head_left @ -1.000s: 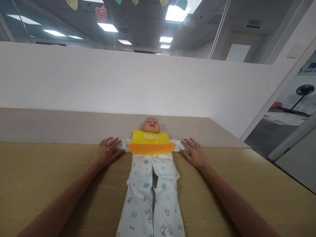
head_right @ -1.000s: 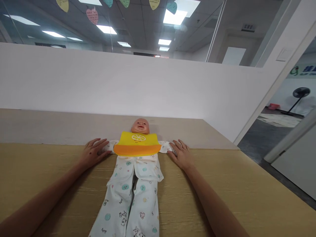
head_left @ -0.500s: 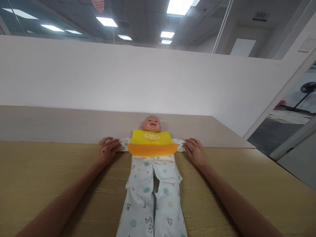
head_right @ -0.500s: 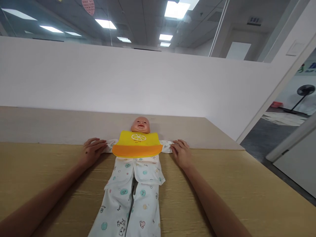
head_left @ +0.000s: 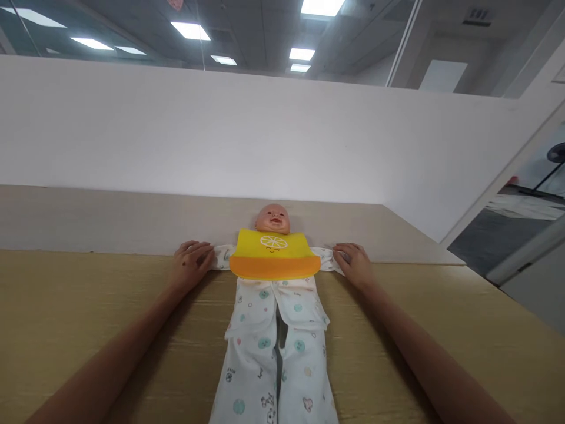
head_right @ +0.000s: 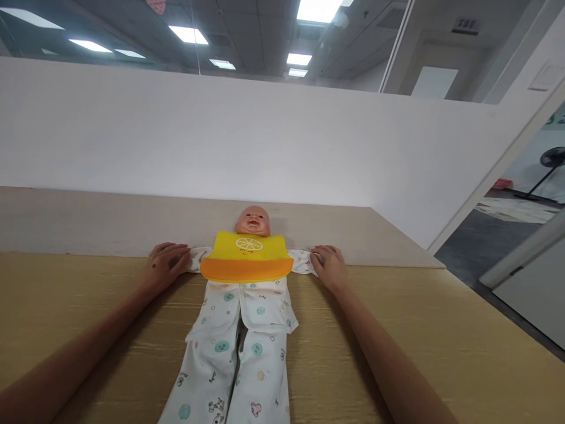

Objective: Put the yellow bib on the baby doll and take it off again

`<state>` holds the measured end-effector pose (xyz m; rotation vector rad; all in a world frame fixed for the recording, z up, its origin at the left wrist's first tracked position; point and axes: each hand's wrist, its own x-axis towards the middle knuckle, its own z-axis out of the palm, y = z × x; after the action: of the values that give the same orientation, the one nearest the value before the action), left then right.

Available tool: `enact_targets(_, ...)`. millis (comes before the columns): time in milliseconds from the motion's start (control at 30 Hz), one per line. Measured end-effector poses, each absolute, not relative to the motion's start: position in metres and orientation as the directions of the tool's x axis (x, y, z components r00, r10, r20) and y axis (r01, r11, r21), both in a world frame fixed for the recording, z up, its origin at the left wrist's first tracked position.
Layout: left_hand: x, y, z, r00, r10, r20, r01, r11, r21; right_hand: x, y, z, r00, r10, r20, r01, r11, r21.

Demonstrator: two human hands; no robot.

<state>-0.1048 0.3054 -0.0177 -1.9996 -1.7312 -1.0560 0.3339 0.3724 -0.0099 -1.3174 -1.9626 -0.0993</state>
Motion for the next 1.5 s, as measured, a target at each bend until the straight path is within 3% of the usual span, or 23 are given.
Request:
enact_targets(167, -0.104, 0.310, -0.019, -0.010, 0.752, 0.659, 0.950, -0.198, 0.240, 0.332, 0.376, 0.002, -0.158, 0.886, 0.435, 0.849, 0.347, -0.398)
enact_targets(433, -0.103, 0.314, -0.021, -0.037, 0.706, 0.707, 0.944, -0.207, 0.256, 0.328, 0.377, -0.001, -0.120, 0.847, 0.517, 0.846, 0.360, -0.394)
enact_targets(767, -0.103, 0.311, -0.020, -0.039, 0.700, 0.713, 0.980, -0.111, 0.163, 0.327, 0.382, -0.012, 0.016, 0.858, 0.514, 0.843, 0.265, -0.468)
enact_targets(867, -0.103, 0.312, -0.020, -0.011, 0.665, 0.747, 0.982, -0.134, 0.134, 0.327, 0.379, -0.016, -0.010, 0.801, 0.598, 0.859, 0.313, -0.405)
enact_targets(1000, -0.102, 0.307, -0.016, 0.105, 0.568, 0.817, 0.966, -0.253, 0.052, 0.327, 0.362, -0.017, -0.140, 0.634, 0.760, 0.870, 0.446, -0.212)
enact_targets(1100, -0.095, 0.294, -0.014, 0.176, 0.531, 0.829, 0.962, -0.270, -0.031, 0.321, 0.341, -0.016, -0.254, 0.582, 0.772, 0.850, 0.516, -0.110)
enact_targets(1200, -0.083, 0.278, -0.014, 0.232, 0.603, 0.763, 0.952, -0.301, -0.052, 0.308, 0.319, -0.016, -0.370, 0.642, 0.672, 0.807, 0.580, -0.109)
enact_targets(1333, -0.066, 0.265, -0.013, 0.282, 0.812, 0.511, 0.937, -0.347, 0.032, 0.292, 0.306, -0.013, -0.471, 0.791, 0.390, 0.826, 0.551, -0.119)
enact_targets(1400, -0.060, 0.264, -0.010, 0.199, 0.898, 0.393, 0.967, -0.244, 0.068, 0.289, 0.308, -0.011, -0.405, 0.867, 0.290, 0.886, 0.451, -0.112)
enact_targets(1500, -0.058, 0.266, -0.005, 0.013, 0.956, 0.294, 0.998, -0.030, 0.052, 0.291, 0.315, -0.009, -0.250, 0.936, 0.249, 0.949, 0.288, -0.127)
